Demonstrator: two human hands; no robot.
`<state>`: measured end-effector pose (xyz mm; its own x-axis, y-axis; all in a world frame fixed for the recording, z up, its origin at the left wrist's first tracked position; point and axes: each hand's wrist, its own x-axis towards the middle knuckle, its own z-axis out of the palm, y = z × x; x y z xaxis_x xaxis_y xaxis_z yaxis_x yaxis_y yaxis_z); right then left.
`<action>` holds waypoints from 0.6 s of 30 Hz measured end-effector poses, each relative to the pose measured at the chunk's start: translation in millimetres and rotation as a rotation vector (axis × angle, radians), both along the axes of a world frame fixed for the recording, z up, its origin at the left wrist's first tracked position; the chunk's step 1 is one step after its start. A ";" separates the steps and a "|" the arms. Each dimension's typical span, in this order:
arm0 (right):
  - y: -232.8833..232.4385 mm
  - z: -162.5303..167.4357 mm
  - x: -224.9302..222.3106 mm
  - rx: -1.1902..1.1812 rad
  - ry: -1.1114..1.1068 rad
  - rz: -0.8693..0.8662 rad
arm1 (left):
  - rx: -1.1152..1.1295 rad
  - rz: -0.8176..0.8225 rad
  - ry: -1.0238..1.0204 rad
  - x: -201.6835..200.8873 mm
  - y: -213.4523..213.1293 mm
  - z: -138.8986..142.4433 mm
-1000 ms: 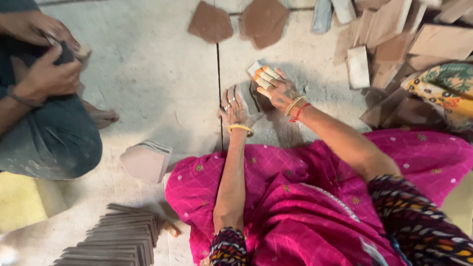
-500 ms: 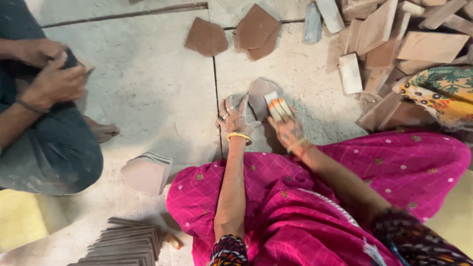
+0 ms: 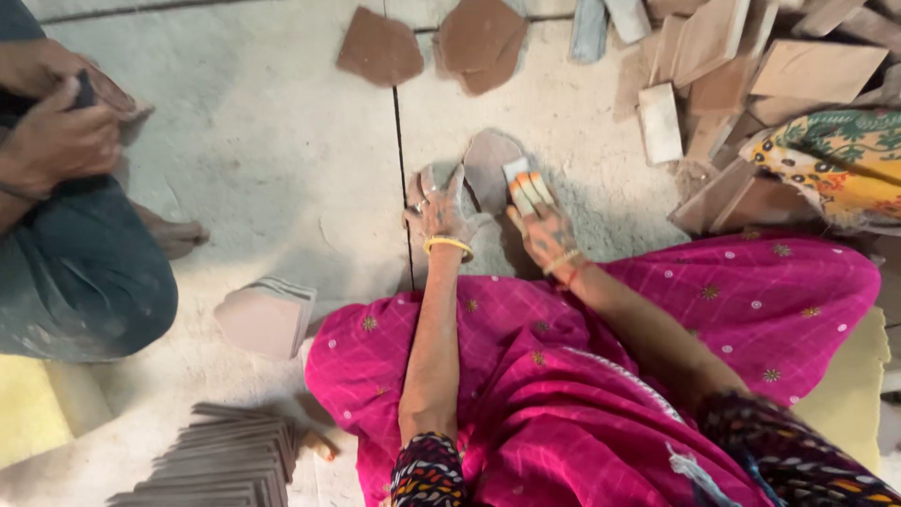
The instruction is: The person sits on the floor and uses a sanding block to smooth the edges of small rectangular tiles. They hold each tile with one hand and rub the edges with the block, then place the finished tile into a stack nearby.
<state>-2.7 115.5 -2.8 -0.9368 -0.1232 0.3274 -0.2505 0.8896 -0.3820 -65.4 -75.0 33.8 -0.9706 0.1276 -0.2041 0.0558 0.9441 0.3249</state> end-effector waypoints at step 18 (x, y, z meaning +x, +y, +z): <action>10.6 -7.4 7.5 0.117 0.098 0.368 | -0.019 0.046 -0.021 -1.7 -7.3 -34.0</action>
<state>4.8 126.2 -10.2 -0.7883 -0.4865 0.3767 -0.5907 0.7698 -0.2417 -67.1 -82.4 -0.2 -0.9709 0.0791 -0.2261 0.0058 0.9515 0.3077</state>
